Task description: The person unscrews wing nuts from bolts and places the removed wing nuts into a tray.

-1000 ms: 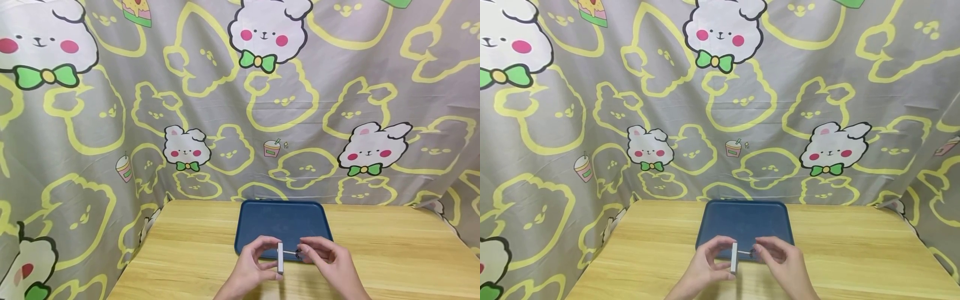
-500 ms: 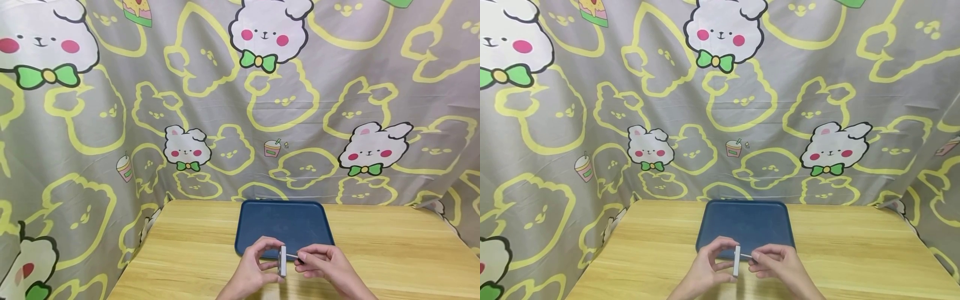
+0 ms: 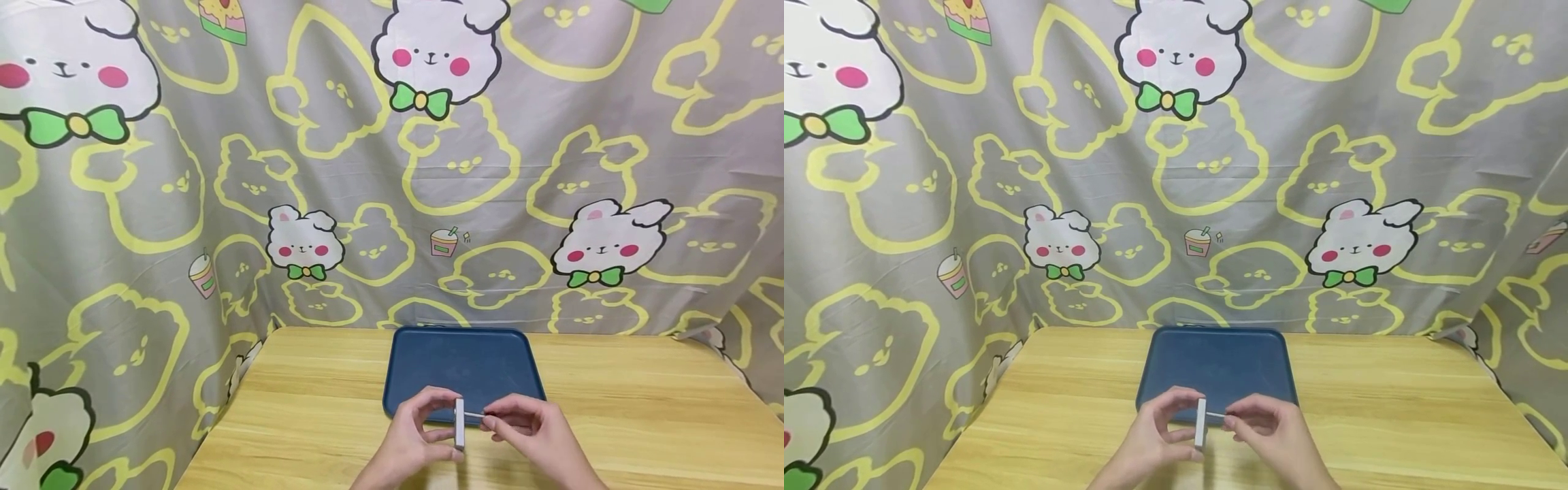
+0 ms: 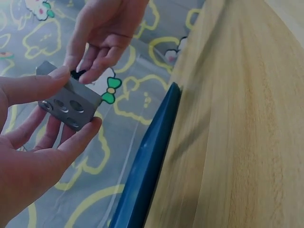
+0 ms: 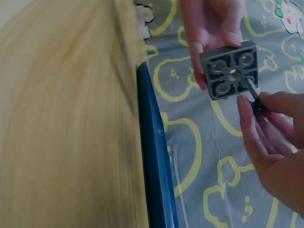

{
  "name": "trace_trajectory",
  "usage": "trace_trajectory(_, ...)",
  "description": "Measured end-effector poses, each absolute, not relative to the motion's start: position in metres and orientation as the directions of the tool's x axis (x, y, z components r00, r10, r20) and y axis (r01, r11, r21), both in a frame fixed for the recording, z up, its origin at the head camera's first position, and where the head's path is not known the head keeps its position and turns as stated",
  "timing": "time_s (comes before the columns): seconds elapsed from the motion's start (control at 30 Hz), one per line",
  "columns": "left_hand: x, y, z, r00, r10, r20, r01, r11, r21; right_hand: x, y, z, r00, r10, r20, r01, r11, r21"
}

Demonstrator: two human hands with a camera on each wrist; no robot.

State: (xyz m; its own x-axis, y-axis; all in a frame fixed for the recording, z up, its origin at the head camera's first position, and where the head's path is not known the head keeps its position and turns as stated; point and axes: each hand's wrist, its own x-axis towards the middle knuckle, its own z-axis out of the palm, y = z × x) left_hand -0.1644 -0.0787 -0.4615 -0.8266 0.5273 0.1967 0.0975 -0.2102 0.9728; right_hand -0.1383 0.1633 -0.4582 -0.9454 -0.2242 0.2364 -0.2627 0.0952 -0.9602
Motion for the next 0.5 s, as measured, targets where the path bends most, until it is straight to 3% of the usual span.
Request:
trace_trajectory(0.1,-0.164,-0.080,-0.460,-0.834,0.524,0.170,0.065,-0.214,0.975,-0.137,0.158,-0.461,-0.869,-0.180,0.460,-0.492,0.227,-0.840)
trace_trajectory(0.23,-0.165,-0.081,-0.458,-0.841,0.521,0.146,0.031,-0.222,0.975,-0.140,0.155,-0.467,-0.620,-0.202,0.758,-0.771,0.333,-0.543)
trace_trajectory(0.4,-0.166,-0.082,-0.459,-0.838,0.530,0.129,-0.003,-0.241,0.970,-0.146,0.152,-0.470,-0.319,-0.247,0.915,-0.904,0.369,-0.216)
trace_trajectory(0.5,-0.166,-0.083,-0.459,-0.836,0.534,0.127,-0.018,-0.258,0.966,-0.146,0.149,-0.468,-0.231,-0.259,0.938,-0.915,0.386,-0.119)
